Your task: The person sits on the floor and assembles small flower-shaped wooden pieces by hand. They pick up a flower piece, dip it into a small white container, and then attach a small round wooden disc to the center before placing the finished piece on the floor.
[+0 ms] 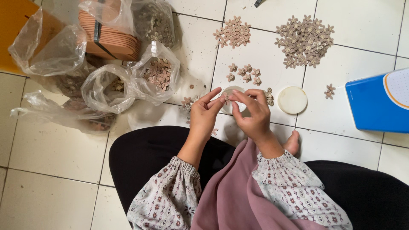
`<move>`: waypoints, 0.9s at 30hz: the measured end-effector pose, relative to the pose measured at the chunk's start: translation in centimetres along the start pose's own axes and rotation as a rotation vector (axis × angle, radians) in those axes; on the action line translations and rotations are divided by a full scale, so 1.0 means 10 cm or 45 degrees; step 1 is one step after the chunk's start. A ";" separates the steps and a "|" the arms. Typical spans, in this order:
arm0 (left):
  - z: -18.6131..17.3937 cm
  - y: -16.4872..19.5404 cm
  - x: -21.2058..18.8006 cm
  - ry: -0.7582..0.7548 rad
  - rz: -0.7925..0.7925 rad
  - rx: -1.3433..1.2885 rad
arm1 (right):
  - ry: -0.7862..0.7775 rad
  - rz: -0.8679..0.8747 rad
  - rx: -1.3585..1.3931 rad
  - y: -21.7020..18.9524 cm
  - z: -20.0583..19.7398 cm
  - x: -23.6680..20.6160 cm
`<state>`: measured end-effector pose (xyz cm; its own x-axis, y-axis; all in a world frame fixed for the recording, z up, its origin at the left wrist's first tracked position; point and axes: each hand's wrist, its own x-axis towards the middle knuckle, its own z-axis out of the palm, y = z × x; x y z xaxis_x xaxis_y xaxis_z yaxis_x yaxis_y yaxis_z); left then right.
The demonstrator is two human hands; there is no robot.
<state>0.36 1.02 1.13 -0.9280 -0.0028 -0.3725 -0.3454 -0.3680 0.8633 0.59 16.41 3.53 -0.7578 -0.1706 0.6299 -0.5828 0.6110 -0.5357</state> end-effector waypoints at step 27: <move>0.02 0.14 -0.05 0.084 0.089 0.004 | 0.149 0.179 0.011 0.26 -0.06 -0.14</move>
<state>0.29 0.67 2.52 -0.9387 -0.0893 -0.3330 -0.2808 -0.3623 0.8888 0.32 18.73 1.53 -0.7930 0.0077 0.6092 -0.4761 0.6160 -0.6276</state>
